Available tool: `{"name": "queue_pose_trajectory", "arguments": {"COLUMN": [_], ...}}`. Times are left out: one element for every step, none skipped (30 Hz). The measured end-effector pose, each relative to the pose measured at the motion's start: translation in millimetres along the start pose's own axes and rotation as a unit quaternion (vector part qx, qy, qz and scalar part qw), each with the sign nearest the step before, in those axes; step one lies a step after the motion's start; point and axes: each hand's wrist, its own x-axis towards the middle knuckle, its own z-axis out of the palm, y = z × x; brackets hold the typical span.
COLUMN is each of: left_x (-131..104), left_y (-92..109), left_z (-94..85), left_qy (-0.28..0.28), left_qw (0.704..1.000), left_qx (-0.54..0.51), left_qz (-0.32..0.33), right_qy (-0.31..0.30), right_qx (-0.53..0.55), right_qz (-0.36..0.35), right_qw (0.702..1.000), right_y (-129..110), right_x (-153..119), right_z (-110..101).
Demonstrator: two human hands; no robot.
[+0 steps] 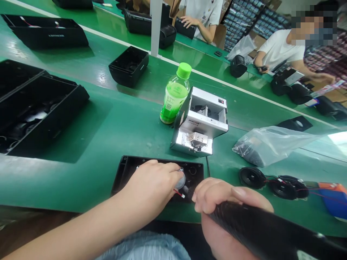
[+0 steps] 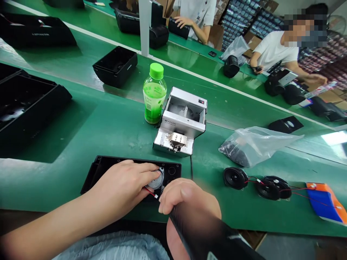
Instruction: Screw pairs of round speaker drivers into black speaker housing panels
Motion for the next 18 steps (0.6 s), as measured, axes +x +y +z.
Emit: {"name": "queue_pose_trajectory", "arguments": {"left_x": [0,1,1,2,2,2,2,3,3,3,2,2,2,1,1,1,1,0], "left_y": [0,0,0,0,0,0,0,0,0,-1,-1,-2,-2,-3,-3,-4,-5,-5], "left_z": [-0.8,-1.8,-2.8,-3.9,-4.7,-5.3,-5.7,-5.8,-5.8,-5.6,-5.4,-5.1,-4.8,-4.3,-3.8,-3.2,-2.6,-2.0], "left_qy": [-0.003,-0.007,-0.01,-0.014,-0.016,-0.016,-0.014,-0.012,-0.009,-0.009,-0.011,-0.013,-0.017,-0.021,-0.024,-0.027,-0.029,-0.032], "left_qw": [1.0,1.0,1.0,1.0,1.0,0.999,0.999,0.999,1.0,0.999,0.999,0.999,0.999,0.999,0.998,0.998,0.998,0.997], "left_qx": [-0.003,-0.007,-0.012,-0.017,-0.022,-0.026,-0.028,-0.028,-0.029,-0.03,-0.034,-0.038,-0.043,-0.048,-0.053,-0.056,-0.06,-0.065], "left_qz": [-0.003,-0.006,-0.009,-0.01,-0.011,-0.011,-0.01,-0.008,-0.006,-0.005,-0.005,-0.007,-0.009,-0.011,-0.011,-0.012,-0.012,-0.011], "right_qy": [0.003,0.008,0.014,0.025,0.045,0.072,0.094,0.113,0.13,0.143,0.146,0.138,0.128,0.113,0.095,0.077,0.071,0.072], "right_qx": [0.001,0.0,0.0,0.0,0.0,0.0,0.0,-0.001,-0.005,-0.008,-0.001,0.014,0.033,0.053,0.072,0.086,0.088,0.085], "right_qz": [-0.005,-0.006,-0.002,0.005,0.007,0.005,-0.003,-0.017,-0.03,-0.043,-0.052,-0.051,-0.047,-0.037,-0.026,-0.014,-0.005,-0.001], "right_qw": [1.0,1.0,1.0,1.0,0.999,0.997,0.996,0.993,0.991,0.989,0.988,0.989,0.99,0.991,0.993,0.993,0.994,0.994], "right_y": [2,3,4,5,4,3,2,0,-1,0,1,5,10,16,22,28,33,37], "right_x": [-1,-3,-3,-3,-2,1,5,11,18,26,34,42,48,53,56,58,58,57], "right_z": [0,-1,-2,-3,-6,-8,-11,-13,-14,-15,-15,-14,-13,-12,-11,-10,-10,-10]}}
